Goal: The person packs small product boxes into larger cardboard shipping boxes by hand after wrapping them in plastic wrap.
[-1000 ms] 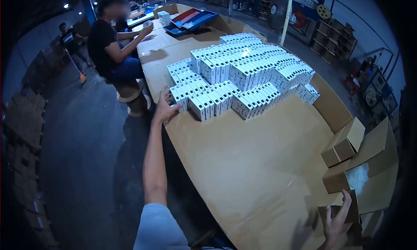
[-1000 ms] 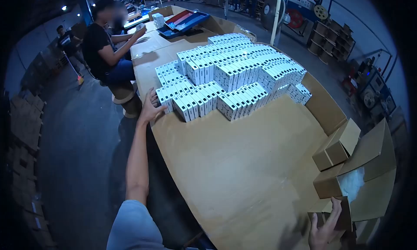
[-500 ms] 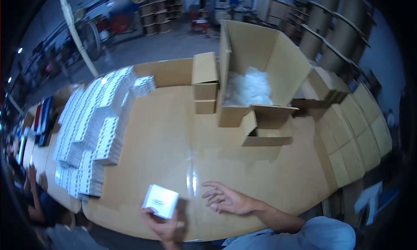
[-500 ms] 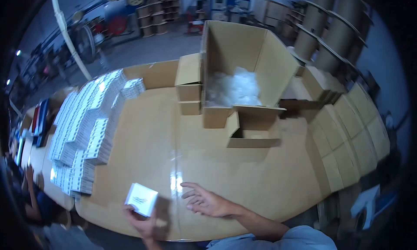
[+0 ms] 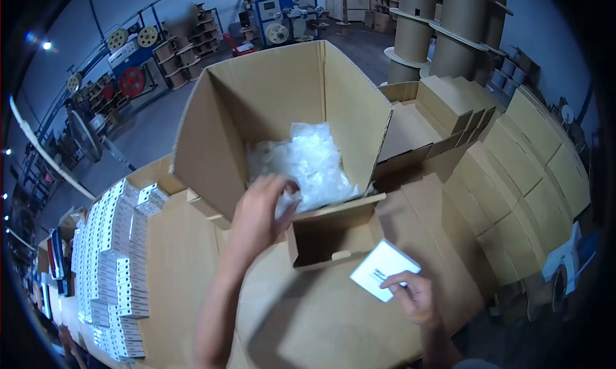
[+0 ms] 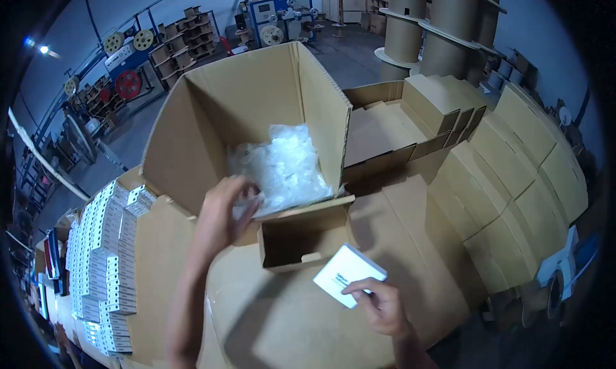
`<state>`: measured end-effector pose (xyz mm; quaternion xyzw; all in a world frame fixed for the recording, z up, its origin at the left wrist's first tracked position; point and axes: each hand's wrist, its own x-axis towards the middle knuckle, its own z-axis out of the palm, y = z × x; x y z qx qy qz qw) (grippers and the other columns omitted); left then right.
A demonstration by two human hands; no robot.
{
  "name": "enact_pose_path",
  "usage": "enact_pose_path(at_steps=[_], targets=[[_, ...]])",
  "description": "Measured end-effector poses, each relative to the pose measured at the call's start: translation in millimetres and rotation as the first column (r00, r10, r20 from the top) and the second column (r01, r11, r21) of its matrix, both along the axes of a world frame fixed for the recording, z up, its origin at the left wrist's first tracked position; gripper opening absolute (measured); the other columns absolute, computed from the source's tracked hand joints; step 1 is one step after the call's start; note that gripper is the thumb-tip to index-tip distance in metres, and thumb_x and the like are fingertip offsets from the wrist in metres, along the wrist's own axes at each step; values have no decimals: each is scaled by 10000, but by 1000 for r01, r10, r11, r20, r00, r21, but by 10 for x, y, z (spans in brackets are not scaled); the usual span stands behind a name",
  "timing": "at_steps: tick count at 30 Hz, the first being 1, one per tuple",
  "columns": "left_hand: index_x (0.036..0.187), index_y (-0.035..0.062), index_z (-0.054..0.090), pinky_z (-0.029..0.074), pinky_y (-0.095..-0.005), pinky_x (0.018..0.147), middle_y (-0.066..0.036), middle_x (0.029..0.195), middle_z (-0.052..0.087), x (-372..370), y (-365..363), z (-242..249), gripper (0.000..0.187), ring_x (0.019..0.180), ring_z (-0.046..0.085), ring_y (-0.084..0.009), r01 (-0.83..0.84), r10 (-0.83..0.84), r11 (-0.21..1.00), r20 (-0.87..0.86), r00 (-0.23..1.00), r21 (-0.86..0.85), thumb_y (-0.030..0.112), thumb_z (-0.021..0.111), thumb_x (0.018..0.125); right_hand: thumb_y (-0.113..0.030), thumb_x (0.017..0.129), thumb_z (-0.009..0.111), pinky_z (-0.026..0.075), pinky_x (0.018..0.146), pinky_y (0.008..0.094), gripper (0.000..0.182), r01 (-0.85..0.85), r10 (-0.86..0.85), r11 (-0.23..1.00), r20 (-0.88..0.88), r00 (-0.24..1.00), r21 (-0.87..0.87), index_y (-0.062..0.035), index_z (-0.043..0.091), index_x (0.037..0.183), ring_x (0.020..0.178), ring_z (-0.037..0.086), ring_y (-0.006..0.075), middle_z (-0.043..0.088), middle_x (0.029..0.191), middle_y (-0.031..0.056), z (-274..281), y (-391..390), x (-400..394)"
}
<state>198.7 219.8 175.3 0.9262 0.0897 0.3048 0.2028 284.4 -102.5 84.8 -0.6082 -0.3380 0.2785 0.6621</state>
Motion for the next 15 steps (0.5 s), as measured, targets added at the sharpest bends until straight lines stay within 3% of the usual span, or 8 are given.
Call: enact_pose_path(at_steps=[1, 3, 4, 5, 7, 10, 13, 15], targets=[[987, 16, 643, 527, -426, 790, -150, 923, 677, 348, 279, -13, 193, 868, 656, -347, 41, -40, 999, -70, 997, 5, 60, 746, 831, 50, 975, 553, 551, 735, 285, 143, 18, -18, 1000, -3, 1000, 12, 34, 684, 1029, 825, 674, 145, 706, 973, 102, 106, -53, 126], [1022, 35, 677, 545, -466, 842, -175, 990, 713, 980, 868, -161, 215, 958, 675, -382, 1, 60, 984, -341, 938, 176, 87, 746, 825, 67, 945, 578, 556, 727, 294, 127, 59, -45, 995, 159, 986, -86, 45, 676, 1023, 842, 676, 147, 705, 946, 122, 142, -201, 364], [1049, 41, 682, 555, -467, 841, -178, 994, 718, 1222, 1118, -215, 266, 971, 676, -389, -63, 170, 968, -451, 876, 241, 105, 757, 802, 78, 916, 604, 557, 724, 292, 127, 70, -70, 997, 40, 997, -16, 42, 676, 1014, 842, 673, 147, 708, 941, 130, 158, -179, 415], [1079, 49, 681, 566, -463, 834, -174, 991, 720, 1435, 1377, -264, 336, 963, 681, -390, -132, 321, 920, -516, 794, 368, 122, 770, 763, 82, 914, 602, 559, 726, 294, 128, 77, -77, 997, 39, 996, -17, 41, 677, 1010, 842, 673, 150, 708, 945, 134, 157, -179, 460], [1115, 106, 713, 583, -463, 857, -192, 1035, 721, 1652, 1878, -550, 344, 1023, 689, -379, -110, 283, 933, -505, 815, 344, 77, 729, 772, 90, 909, 599, 562, 728, 297, 133, 92, -91, 995, 30, 995, -25, 40, 678, 1004, 843, 675, 157, 708, 953, 142, 121, -202, 534], [1132, 98, 710, 584, -455, 872, -189, 1061, 716, 1740, 2152, -839, 345, 1034, 684, -384, 43, 258, 887, -569, 781, 460, 74, 691, 788, 67, 862, 649, 567, 737, 308, 112, 76, -64, 994, 155, 986, -76, 18, 702, 948, 818, 703, 189, 724, 894, 139, 68, -160, 653], [973, 71, 727, 573, -460, 837, -216, 1006, 712, 1739, 2179, -914, 221, 964, 692, -394, -116, 318, 917, -525, 789, 382, 118, 712, 757, 42, 822, 681, 568, 727, 323, 105, 51, -28, 992, 191, 981, -117, 10, 717, 916, 799, 719, 219, 729, 828, 143, -1, -83, 737], [1060, 29, 682, 563, -484, 875, -250, 1031, 703, 1710, 2192, -873, 261, 1004, 678, -424, -165, 335, 929, -561, 757, 332, 101, 673, 810, 44, 824, 676, 569, 723, 331, 112, 37, -16, 994, 203, 979, -99, 13, 719, 923, 805, 720, 223, 729, 823, 145, 66, 2, 757]])
